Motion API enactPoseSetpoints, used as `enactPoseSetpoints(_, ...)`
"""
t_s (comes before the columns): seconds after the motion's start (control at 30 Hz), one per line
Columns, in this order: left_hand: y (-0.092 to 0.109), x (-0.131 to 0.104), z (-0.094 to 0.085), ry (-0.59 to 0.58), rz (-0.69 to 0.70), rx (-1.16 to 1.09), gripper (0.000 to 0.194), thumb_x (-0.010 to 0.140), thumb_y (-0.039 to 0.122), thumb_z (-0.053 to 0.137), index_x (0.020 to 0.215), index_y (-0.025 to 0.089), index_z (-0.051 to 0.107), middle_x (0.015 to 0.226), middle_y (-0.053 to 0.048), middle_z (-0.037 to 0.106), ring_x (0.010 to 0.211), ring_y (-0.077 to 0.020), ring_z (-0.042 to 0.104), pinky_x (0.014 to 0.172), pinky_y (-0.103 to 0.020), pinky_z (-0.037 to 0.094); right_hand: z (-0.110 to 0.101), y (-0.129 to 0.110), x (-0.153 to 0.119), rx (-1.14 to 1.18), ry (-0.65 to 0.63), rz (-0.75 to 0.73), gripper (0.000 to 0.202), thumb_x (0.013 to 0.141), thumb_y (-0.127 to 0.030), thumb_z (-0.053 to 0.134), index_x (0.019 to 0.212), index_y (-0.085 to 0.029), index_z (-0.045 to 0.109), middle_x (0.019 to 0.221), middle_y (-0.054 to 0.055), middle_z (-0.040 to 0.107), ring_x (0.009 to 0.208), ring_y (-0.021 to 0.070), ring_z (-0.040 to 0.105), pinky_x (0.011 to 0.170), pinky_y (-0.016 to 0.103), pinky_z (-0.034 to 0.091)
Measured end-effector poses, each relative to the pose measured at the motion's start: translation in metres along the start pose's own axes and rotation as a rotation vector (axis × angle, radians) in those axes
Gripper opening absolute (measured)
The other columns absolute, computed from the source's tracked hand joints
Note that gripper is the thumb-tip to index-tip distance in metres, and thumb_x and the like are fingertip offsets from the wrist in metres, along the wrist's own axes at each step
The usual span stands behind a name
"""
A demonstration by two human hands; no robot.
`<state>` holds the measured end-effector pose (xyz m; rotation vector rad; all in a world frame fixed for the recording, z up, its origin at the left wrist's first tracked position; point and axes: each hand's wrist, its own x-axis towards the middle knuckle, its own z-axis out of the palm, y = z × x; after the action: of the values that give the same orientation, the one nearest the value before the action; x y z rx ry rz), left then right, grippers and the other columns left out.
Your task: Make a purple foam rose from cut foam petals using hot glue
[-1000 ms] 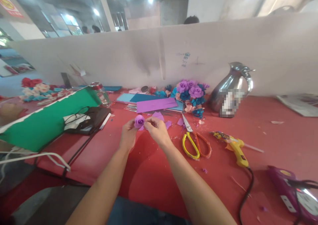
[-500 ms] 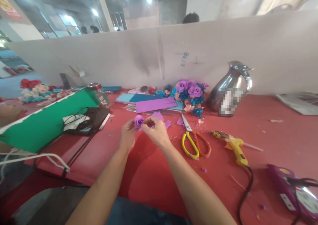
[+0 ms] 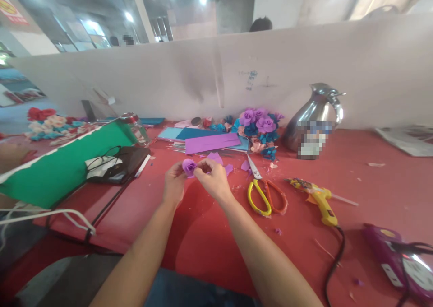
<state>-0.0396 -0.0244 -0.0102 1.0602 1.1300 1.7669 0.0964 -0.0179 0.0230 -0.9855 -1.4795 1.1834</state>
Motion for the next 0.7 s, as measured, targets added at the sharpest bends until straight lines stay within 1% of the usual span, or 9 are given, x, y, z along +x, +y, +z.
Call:
enactPoseSetpoints(0.2,-0.001,-0.0003,-0.0007,-0.008,0.02,0.046,0.024,0.058,0.012,0.065,0.08,0.019,0.071,0.08,-0.001,0.07,0.078,-0.0163,0.061,0.076,-0.029,0.049,0.0002,-0.0003,0.0002,-0.003,0.011,0.005,0.012,0.066,-0.029,0.056,0.071,-0.018,0.06,0.069,-0.001,0.06,0.066,0.0137,0.053,0.062,0.026,0.039)
enactPoseSetpoints(0.37,0.0012,-0.0008,0.0001,-0.01,0.019,0.036,0.024,0.058,0.012,0.066,0.081,0.019,0.07,0.079,0.0,0.068,0.076,-0.0149,0.06,0.073,-0.027,0.047,0.0003,-0.003,-0.0004,0.002,0.013,0.022,0.012,0.065,-0.029,0.056,0.07,-0.019,0.059,0.067,-0.001,0.059,0.064,0.0139,0.052,0.061,0.027,0.039)
enactPoseSetpoints(0.5,0.0028,-0.0012,0.0017,-0.001,0.024,0.043,0.022,0.057,0.013,0.068,0.078,0.019,0.07,0.077,-0.001,0.068,0.075,-0.0153,0.059,0.072,-0.026,0.047,0.0001,-0.0036,-0.0005,-0.007,0.029,0.021,0.012,0.066,-0.03,0.054,0.069,-0.019,0.059,0.067,-0.001,0.06,0.064,0.0145,0.053,0.061,0.028,0.04)
enactPoseSetpoints(0.63,-0.0003,-0.0003,0.0003,-0.017,0.032,0.04,0.024,0.058,0.012,0.068,0.081,0.019,0.071,0.079,-0.001,0.069,0.076,-0.0154,0.06,0.074,-0.027,0.047,0.0002,-0.0009,0.001,-0.025,0.043,0.019,0.011,0.067,-0.028,0.054,0.068,-0.019,0.061,0.067,0.0,0.061,0.064,0.0145,0.054,0.062,0.028,0.04)
enactPoseSetpoints(0.7,-0.0027,0.0008,-0.0013,-0.018,0.03,0.005,0.023,0.059,0.014,0.07,0.082,0.019,0.071,0.08,-0.001,0.07,0.076,-0.0151,0.06,0.074,-0.027,0.047,0.0002,0.0003,0.0021,0.034,0.012,0.043,0.012,0.066,-0.028,0.056,0.068,-0.018,0.061,0.065,0.0,0.06,0.063,0.0136,0.052,0.062,0.028,0.039)
